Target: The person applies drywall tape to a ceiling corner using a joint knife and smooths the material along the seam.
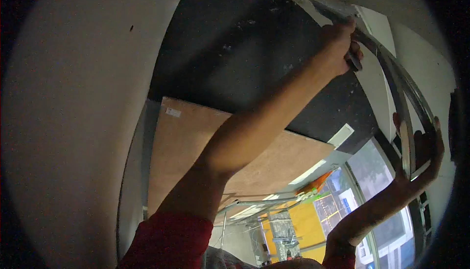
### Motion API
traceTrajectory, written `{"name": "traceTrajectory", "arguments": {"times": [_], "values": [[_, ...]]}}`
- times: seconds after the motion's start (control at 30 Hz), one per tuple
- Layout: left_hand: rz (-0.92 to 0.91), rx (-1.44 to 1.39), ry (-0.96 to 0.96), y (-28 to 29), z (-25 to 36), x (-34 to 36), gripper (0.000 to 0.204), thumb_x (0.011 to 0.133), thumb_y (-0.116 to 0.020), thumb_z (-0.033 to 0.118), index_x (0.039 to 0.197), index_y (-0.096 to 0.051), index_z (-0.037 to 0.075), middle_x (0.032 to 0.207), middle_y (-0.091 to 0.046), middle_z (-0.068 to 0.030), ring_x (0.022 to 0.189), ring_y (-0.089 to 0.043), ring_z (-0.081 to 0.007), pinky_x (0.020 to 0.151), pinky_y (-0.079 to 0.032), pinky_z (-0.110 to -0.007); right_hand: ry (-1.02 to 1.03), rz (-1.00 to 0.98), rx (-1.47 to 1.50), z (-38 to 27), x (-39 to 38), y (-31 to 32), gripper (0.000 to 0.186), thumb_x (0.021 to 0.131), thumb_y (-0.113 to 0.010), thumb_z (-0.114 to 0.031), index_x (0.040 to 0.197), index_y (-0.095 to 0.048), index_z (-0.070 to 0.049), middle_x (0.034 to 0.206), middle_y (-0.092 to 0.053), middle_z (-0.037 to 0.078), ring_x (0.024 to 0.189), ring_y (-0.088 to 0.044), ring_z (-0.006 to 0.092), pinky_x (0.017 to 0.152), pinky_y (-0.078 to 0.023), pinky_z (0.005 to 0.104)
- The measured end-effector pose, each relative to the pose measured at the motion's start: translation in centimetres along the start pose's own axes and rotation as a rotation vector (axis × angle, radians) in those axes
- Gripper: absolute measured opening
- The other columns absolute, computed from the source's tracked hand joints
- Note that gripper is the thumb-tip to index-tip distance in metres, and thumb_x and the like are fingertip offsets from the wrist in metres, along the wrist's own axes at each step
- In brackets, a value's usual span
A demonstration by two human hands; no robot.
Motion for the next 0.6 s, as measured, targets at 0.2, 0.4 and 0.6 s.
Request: {"name": "traceTrajectory", "arguments": {"times": [0.2,0.4,0.6], "values": [[-0.046,0.135,0.027,-0.1,-0.5,0.0,0.022,0.092,-0.044,0.029,0.086,-0.048,0.008,0.063,-0.049,-0.0053,0.045,-0.044,-0.0146,0.039,-0.043,-0.031,0.092,-0.046,-0.095,-2.4,-0.5,-2.7,0.034,0.085,-0.051,-0.021,0.109,-0.057,0.002,0.087,-0.059,0.007,0.067,-0.051,0.0105,0.063,-0.043,0.0213],[-0.016,0.043,0.017,0.9,0.5,-0.6,0.024,0.091,-0.047,0.032,0.086,-0.048,0.008,0.063,-0.048,-0.0060,0.044,-0.047,-0.0156,0.039,-0.043,-0.032,-0.331,0.040,0.290,0.7,-1.1,-2.5,0.032,0.082,-0.050,-0.001,0.113,-0.054,0.003,0.070,-0.044,-0.002,0.061,-0.038,0.0038,0.058,-0.038,0.0186],[0.020,0.091,0.103,0.0,-0.5,-1.4,0.027,0.091,-0.045,0.034,0.087,-0.049,0.007,0.063,-0.048,-0.0061,0.043,-0.047,-0.0175,0.039,-0.042,-0.034,-0.119,-0.080,-0.142,0.4,-1.4,-0.9,0.055,0.081,-0.057,-0.033,0.118,-0.047,0.006,0.113,-0.055,0.021,0.088,-0.060,0.0233,0.070,-0.053,0.0372]]}}
Point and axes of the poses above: each hand's wrist, its own x-axis towards the middle knuckle, its own y-axis out of the back of the hand, z = x × y, the point moved 10 cm from there along x, towards the middle knuckle
